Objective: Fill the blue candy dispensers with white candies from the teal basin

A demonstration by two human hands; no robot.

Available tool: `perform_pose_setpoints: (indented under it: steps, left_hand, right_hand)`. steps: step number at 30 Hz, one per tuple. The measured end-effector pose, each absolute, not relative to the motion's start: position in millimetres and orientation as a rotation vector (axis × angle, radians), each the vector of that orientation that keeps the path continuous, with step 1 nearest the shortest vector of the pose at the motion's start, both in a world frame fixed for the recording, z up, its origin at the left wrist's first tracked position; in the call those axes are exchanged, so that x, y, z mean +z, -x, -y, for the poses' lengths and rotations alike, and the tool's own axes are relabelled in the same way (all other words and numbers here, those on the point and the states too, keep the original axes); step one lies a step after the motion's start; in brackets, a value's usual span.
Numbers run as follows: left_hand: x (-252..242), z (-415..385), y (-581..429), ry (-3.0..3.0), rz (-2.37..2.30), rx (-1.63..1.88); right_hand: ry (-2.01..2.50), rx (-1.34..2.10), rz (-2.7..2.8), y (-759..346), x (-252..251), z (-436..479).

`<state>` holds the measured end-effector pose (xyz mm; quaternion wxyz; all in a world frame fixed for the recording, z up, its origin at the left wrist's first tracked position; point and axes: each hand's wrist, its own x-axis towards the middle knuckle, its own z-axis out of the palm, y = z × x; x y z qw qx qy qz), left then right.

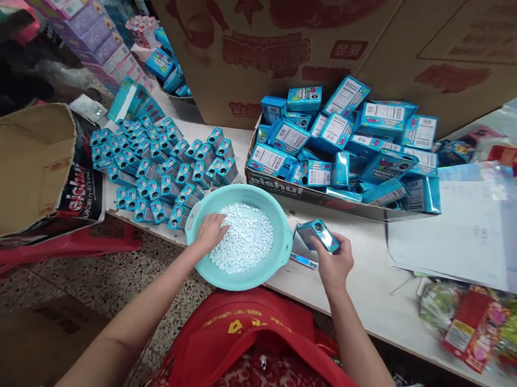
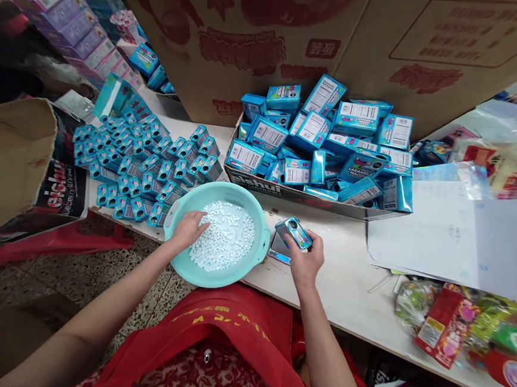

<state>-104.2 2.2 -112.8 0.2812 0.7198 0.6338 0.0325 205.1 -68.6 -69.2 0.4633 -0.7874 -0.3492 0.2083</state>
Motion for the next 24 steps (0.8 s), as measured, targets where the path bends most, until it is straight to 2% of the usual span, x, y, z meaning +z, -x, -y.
perform_pose_setpoints:
  steps: [5,10,15,19,21,24]
  left_hand:
    - [-125.3,-15.9,91.7,-2.135,-1.65,-0.151]
    - [-128.9,-12.8,88.3,-2.166,-1.685,-0.365]
    - [-123.4,14.9,86.2,-2.087,-1.76,-0.526]
    - [-119.1,46.0,73.7,-1.896,-1.709,-0.615]
    - [-121.4,58.9,61.5,-1.802,-1.666,-0.59]
    - [-132.5,70.7,37.9,-1.703,-1.542,-0.248]
  right_hand:
    - [2.009,0.441,0.852,-218.2,-119.2,60.0]
    - [1.91,0.101,1.238,-181.7,-113.7,76.0]
    - [1.46,0.32,1.983,-112.9,-109.3,96.5]
    - [1.512,0.279,2.019,-95.0,-112.1,97.5]
    - [1.51,0.24,2.012,-95.8,-112.9,96.4]
    - [1.497,0.188,2.006,-96.8,-113.8,95.8]
